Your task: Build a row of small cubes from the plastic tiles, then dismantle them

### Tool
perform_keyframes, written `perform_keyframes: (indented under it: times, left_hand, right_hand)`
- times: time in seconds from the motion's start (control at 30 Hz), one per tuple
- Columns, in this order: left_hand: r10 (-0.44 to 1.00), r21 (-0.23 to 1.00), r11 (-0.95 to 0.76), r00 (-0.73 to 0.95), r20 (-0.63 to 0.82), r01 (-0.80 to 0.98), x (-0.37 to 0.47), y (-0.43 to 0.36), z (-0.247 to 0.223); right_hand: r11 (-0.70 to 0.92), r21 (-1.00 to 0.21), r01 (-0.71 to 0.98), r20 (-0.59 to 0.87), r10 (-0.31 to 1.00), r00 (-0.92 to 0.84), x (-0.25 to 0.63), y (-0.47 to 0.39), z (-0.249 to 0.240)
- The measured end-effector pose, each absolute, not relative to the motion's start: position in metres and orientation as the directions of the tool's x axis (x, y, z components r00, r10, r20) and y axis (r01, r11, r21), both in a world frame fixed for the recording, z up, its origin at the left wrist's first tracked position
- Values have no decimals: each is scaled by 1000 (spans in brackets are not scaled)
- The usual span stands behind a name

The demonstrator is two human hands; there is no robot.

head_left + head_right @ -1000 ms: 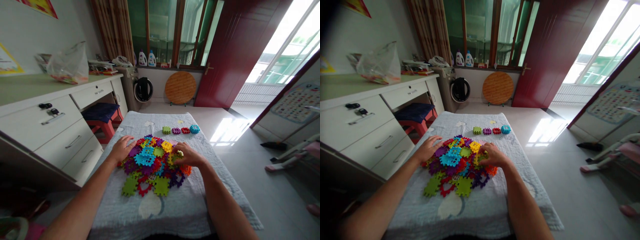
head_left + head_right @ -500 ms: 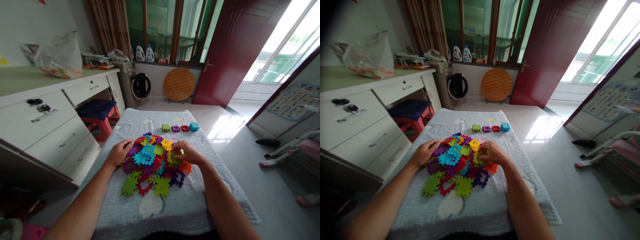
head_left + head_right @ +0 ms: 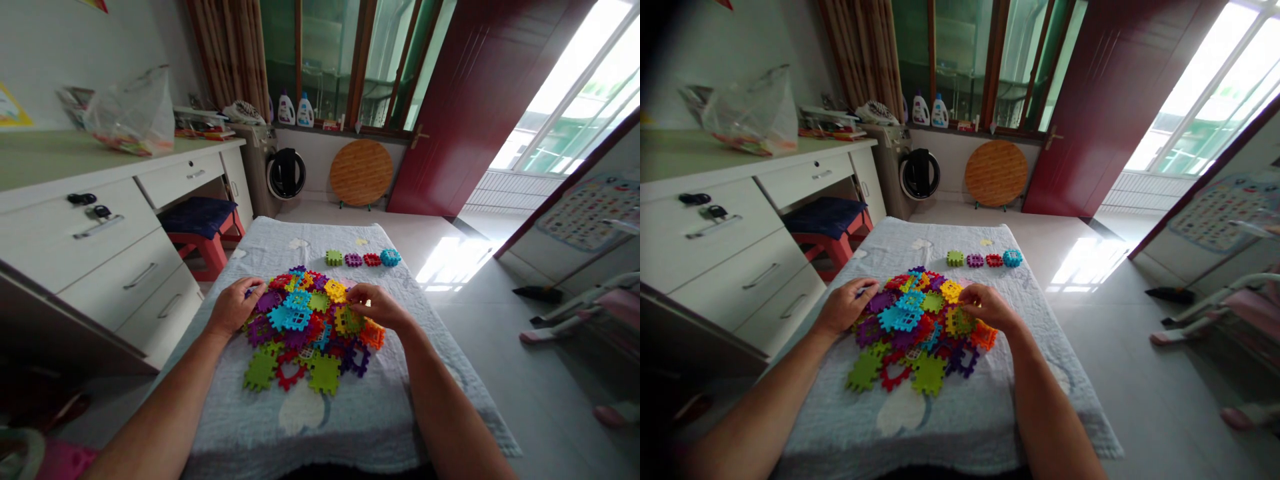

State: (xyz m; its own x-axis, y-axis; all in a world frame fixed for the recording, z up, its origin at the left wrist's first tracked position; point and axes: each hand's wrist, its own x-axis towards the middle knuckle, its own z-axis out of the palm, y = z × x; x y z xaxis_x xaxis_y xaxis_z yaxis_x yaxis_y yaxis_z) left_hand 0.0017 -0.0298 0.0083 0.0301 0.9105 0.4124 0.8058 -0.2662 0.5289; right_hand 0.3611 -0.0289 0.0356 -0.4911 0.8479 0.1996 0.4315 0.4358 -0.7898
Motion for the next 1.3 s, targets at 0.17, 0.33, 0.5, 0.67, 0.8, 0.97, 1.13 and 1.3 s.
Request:
perform_keyframes:
  times: [0.17, 0.33, 0.5, 0.67, 0.8, 0.97, 1.13, 1.3]
  left_hand:
    - [915, 558, -240, -7, 404, 795, 2, -30, 10]
    - [922, 601, -220, -37, 385, 768, 3, -31, 11]
    - [925, 619, -218, -41, 377, 755, 3, -32, 11]
    - [921, 619, -223, -45, 387, 753, 3, -32, 12]
    - [915, 614, -258, -15, 402, 746, 4, -32, 12]
    - [906, 609, -264, -24, 422, 748, 4, -32, 11]
    - [908, 619, -274, -15, 420, 736, 3, -32, 11]
    - [907, 616, -246, -46, 418, 748, 4, -33, 13]
  right_hand:
    - [430, -818, 381, 303, 887, -349, 356, -26, 35]
    - [530, -719, 450, 528, 837, -142, 329, -31, 44]
    - [632, -609, 479, 500, 775, -386, 304, -42, 49]
    - [527, -669, 525, 498, 842, -210, 313, -29, 46]
    - [437, -515, 738, 351, 892, -284, 321, -12, 38]
    - [418, -396, 818, 211, 908, -362, 316, -8, 26]
    - [433, -490, 757, 330, 896, -298, 319, -8, 28]
    - [338, -725, 601, 425, 905, 3, 352, 8, 24]
